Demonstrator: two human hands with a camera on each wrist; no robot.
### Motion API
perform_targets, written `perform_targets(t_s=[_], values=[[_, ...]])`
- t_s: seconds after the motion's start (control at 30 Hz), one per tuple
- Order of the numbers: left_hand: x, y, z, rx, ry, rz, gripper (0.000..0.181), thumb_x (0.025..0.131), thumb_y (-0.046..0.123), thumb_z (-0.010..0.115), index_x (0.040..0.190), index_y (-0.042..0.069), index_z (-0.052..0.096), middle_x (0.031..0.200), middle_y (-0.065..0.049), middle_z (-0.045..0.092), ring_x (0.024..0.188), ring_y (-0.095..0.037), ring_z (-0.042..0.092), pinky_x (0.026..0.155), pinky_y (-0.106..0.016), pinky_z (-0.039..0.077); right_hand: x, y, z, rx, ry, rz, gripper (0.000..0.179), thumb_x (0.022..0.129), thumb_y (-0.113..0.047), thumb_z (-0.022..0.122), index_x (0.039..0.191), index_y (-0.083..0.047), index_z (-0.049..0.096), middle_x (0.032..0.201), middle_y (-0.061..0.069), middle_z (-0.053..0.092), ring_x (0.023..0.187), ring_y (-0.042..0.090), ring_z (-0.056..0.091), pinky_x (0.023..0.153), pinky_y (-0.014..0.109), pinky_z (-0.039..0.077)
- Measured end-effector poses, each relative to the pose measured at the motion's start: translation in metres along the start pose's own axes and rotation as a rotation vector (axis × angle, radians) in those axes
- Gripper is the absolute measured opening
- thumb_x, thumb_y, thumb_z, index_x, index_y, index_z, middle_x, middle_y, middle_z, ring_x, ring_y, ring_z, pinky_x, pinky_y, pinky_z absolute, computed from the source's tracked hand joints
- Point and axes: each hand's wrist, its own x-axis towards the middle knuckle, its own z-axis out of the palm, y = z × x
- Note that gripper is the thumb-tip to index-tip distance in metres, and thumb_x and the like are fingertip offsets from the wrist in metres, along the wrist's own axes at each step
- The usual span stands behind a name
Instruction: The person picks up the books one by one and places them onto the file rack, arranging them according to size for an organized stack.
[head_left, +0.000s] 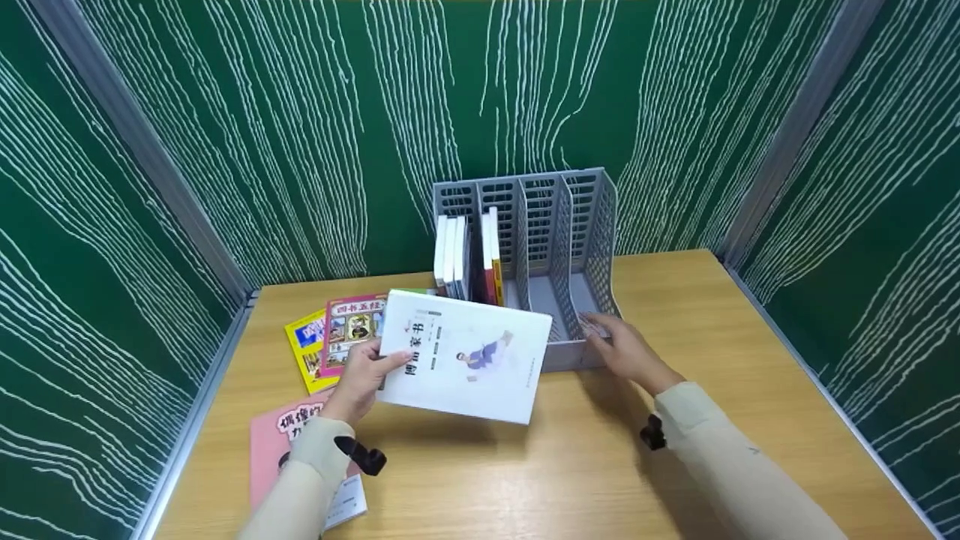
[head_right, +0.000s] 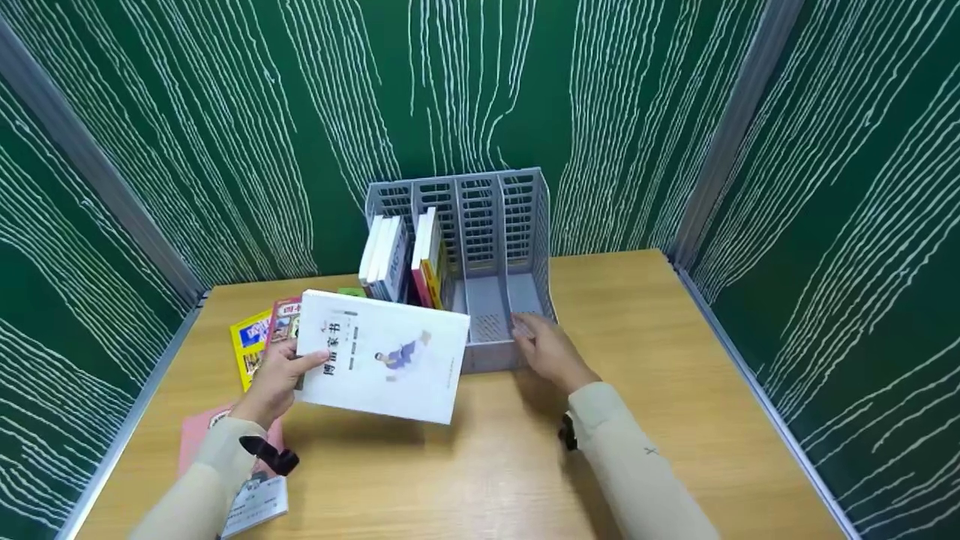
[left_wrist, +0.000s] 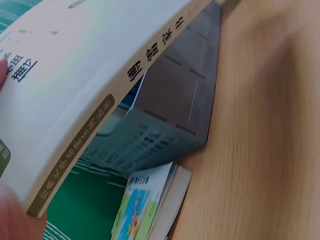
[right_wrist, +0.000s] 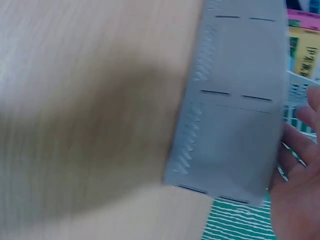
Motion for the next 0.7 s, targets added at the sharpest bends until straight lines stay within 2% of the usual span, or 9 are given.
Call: perform_targets(t_s=[0.07, 0.17, 0.27, 0.33, 0.37, 0.47, 0.57, 0.7], values=[[-0.001, 0.0, 0.006, -0.024, 0.018, -0.013, 0.041, 0.101, 0.009, 0.076, 0.14, 0.0, 0.068, 0.125, -0.014, 0.08, 0.105, -0.026, 0.082, 0.087, -0.038, 0.068, -0.001, -0.009, -0.006, 0.029, 0.071, -0.008, 0.043, 0.112, -0.01, 0.058, 0.152, 0.007, 0.055, 0.157, 0.032, 0.054, 0.15, 0.052, 0.048, 0.127, 0.066, 0.035], [-0.001, 0.001, 0.016, -0.054, 0.046, -0.018, 0.039, 0.101, 0.008, 0.076, 0.139, 0.0, 0.069, 0.125, -0.014, 0.08, 0.106, -0.027, 0.082, 0.088, -0.038, 0.068, -0.002, -0.031, -0.012, 0.075, 0.224, -0.078, 0.043, 0.109, -0.005, 0.062, 0.15, 0.007, 0.057, 0.156, 0.031, 0.056, 0.15, 0.051, 0.049, 0.128, 0.063, 0.035], [-0.002, 0.004, 0.029, -0.077, 0.067, 0.004, 0.038, 0.1, 0.006, 0.076, 0.137, -0.001, 0.07, 0.124, -0.015, 0.08, 0.104, -0.026, 0.082, 0.086, -0.038, 0.068, -0.005, -0.057, -0.015, 0.099, 0.37, -0.196, 0.042, 0.104, -0.001, 0.067, 0.145, 0.008, 0.062, 0.152, 0.03, 0.06, 0.146, 0.049, 0.054, 0.126, 0.061, 0.04], [-0.003, 0.008, 0.038, -0.086, 0.08, 0.018, 0.037, 0.099, 0.005, 0.076, 0.136, 0.0, 0.071, 0.123, -0.016, 0.08, 0.102, -0.026, 0.082, 0.086, -0.037, 0.068, -0.006, -0.071, -0.016, 0.083, 0.438, -0.29, 0.041, 0.1, 0.002, 0.07, 0.14, 0.009, 0.064, 0.148, 0.03, 0.064, 0.142, 0.049, 0.058, 0.123, 0.06, 0.044], [-0.003, 0.01, 0.044, -0.089, 0.085, 0.025, 0.038, 0.099, 0.004, 0.077, 0.136, -0.001, 0.071, 0.123, -0.017, 0.08, 0.102, -0.026, 0.082, 0.086, -0.038, 0.068, -0.007, -0.078, -0.016, 0.073, 0.455, -0.329, 0.041, 0.099, 0.002, 0.072, 0.139, 0.009, 0.065, 0.147, 0.029, 0.064, 0.141, 0.048, 0.059, 0.122, 0.059, 0.045], [-0.005, 0.016, 0.059, -0.083, 0.1, 0.033, 0.038, 0.098, 0.005, 0.078, 0.136, -0.001, 0.071, 0.124, -0.017, 0.08, 0.102, -0.026, 0.082, 0.086, -0.038, 0.068, -0.011, -0.092, -0.012, 0.03, 0.483, -0.438, 0.042, 0.094, 0.004, 0.077, 0.135, 0.01, 0.067, 0.143, 0.029, 0.067, 0.137, 0.049, 0.061, 0.123, 0.046, 0.048], [-0.006, 0.023, 0.074, -0.086, 0.122, 0.027, 0.038, 0.098, 0.005, 0.078, 0.135, -0.002, 0.071, 0.123, -0.017, 0.08, 0.102, -0.025, 0.082, 0.086, -0.038, 0.068, -0.017, -0.105, -0.007, -0.018, 0.471, -0.51, 0.046, 0.091, 0.003, 0.081, 0.134, 0.008, 0.068, 0.143, 0.028, 0.067, 0.135, 0.048, 0.062, 0.126, 0.033, 0.043], [-0.008, 0.031, 0.088, -0.128, 0.168, 0.017, 0.037, 0.1, 0.006, 0.077, 0.135, -0.002, 0.07, 0.119, -0.015, 0.081, 0.099, -0.022, 0.081, 0.085, -0.035, 0.068, -0.024, -0.12, 0.0, -0.074, 0.412, -0.563, 0.053, 0.089, -0.003, 0.084, 0.138, 0.005, 0.067, 0.146, 0.026, 0.065, 0.136, 0.046, 0.062, 0.127, 0.033, 0.042]])
